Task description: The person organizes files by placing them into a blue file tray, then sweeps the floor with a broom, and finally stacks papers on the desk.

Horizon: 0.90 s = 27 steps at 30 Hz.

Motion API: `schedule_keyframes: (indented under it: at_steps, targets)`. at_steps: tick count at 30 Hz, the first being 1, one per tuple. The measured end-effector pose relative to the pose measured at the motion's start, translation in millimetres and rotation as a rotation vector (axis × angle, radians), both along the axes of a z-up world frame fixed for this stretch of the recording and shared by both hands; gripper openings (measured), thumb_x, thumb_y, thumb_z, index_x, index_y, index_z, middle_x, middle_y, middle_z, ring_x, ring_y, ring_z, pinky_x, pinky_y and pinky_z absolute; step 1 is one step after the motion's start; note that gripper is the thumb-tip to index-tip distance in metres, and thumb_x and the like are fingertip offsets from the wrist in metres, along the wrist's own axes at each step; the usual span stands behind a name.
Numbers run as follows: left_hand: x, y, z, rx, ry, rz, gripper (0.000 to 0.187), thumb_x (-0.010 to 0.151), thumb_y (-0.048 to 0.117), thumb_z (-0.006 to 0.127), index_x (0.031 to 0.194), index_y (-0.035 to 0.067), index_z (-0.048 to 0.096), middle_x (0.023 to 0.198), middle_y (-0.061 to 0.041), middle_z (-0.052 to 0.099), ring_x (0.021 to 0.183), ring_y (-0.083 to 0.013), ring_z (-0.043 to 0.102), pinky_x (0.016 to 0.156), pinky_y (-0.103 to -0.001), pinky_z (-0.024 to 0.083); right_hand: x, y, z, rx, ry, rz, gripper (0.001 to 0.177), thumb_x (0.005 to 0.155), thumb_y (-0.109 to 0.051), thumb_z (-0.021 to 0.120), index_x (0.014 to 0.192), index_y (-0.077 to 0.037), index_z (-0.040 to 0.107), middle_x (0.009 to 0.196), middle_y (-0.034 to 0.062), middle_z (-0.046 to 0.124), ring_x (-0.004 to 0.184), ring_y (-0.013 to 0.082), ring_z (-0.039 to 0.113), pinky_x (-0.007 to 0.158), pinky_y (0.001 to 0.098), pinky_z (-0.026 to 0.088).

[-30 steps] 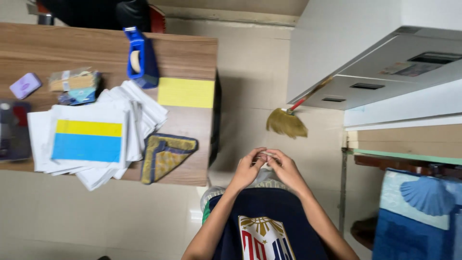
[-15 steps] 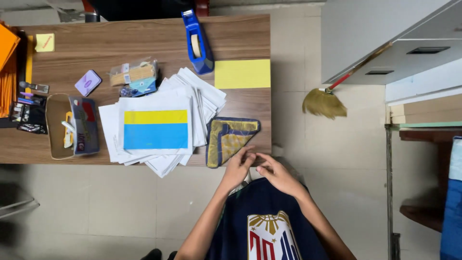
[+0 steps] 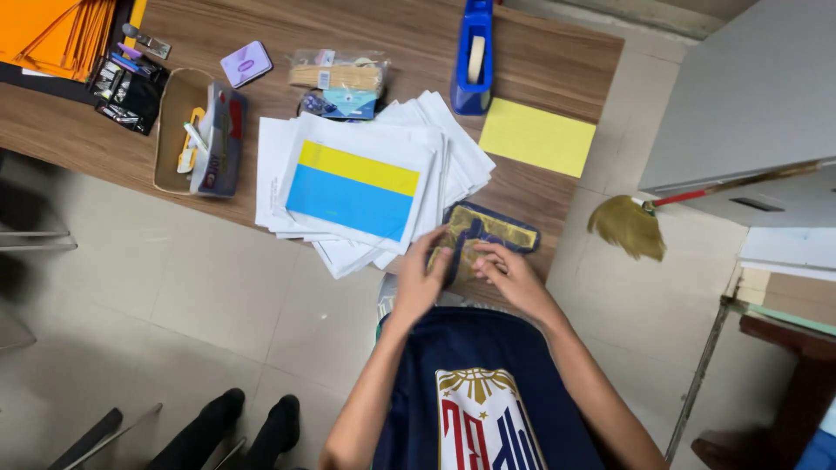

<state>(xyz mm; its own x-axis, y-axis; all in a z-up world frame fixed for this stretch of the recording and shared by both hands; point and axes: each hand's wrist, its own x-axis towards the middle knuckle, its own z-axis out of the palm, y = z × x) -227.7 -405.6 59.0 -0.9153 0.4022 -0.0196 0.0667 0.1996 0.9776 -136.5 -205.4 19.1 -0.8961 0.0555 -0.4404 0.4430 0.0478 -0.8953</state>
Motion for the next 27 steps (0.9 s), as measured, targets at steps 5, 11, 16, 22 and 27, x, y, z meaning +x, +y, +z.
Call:
schedule_keyframes:
  at_steps: [5,11,16,22,27]
  targets:
    - [-74,-82,-4,-0.328,0.096,0.12,0.041,0.099,0.019,0.064,0.137,0.005,0.061,0.142,-0.022,0.055,0.131,-0.0389,0.054,0.11,-0.046,0.043,-49,-44,3,-0.069,-0.125,-0.055,0.044,0.102,-0.021,0.057,0.143,-0.006,0.053,0.111,0.0085,0.07,0.1,0.0155,0.068,0.082,0.0294,0.058]
    - [-187,-182,-32,-0.526,0.194,0.088,0.058,0.097,0.021,0.065,0.149,0.001,0.047,0.156,-0.029,0.037,0.14,-0.0477,0.038,0.112,-0.053,0.036,-115,-111,-47,0.153,-0.088,-0.288,0.064,0.098,-0.026,0.063,0.153,-0.004,0.038,0.129,0.0173,0.058,0.104,0.0217,0.066,0.084,0.0342,0.058]
    - [-221,-213,-55,-0.577,0.041,-0.076,0.076,0.093,0.022,0.068,0.155,-0.005,0.034,0.152,-0.03,0.042,0.139,-0.0461,0.04,0.116,-0.051,0.034,-135,-161,-59,0.417,-0.225,-0.456,0.075,0.095,-0.025,0.068,0.157,-0.001,0.033,0.138,0.0223,0.052,0.11,0.0301,0.063,0.088,0.0416,0.057]
    - [-217,-194,-29,-0.629,-0.094,-0.159,0.081,0.092,0.014,0.067,0.157,-0.008,0.022,0.134,-0.029,0.053,0.126,-0.0425,0.052,0.11,-0.047,0.042,-140,-183,-58,0.399,-0.082,-0.612,0.074,0.094,-0.014,0.071,0.154,0.004,0.031,0.132,0.0218,0.056,0.116,0.0265,0.059,0.093,0.0405,0.056]
    - [-196,-190,-33,-0.35,0.045,-0.128,0.055,0.093,0.001,0.063,0.145,-0.008,0.048,0.126,-0.028,0.064,0.115,-0.0419,0.066,0.103,-0.047,0.051,-138,-175,-56,0.416,-0.124,-0.672,0.045,0.096,-0.003,0.065,0.138,0.004,0.052,0.113,0.0171,0.067,0.101,0.0228,0.063,0.085,0.0345,0.053]
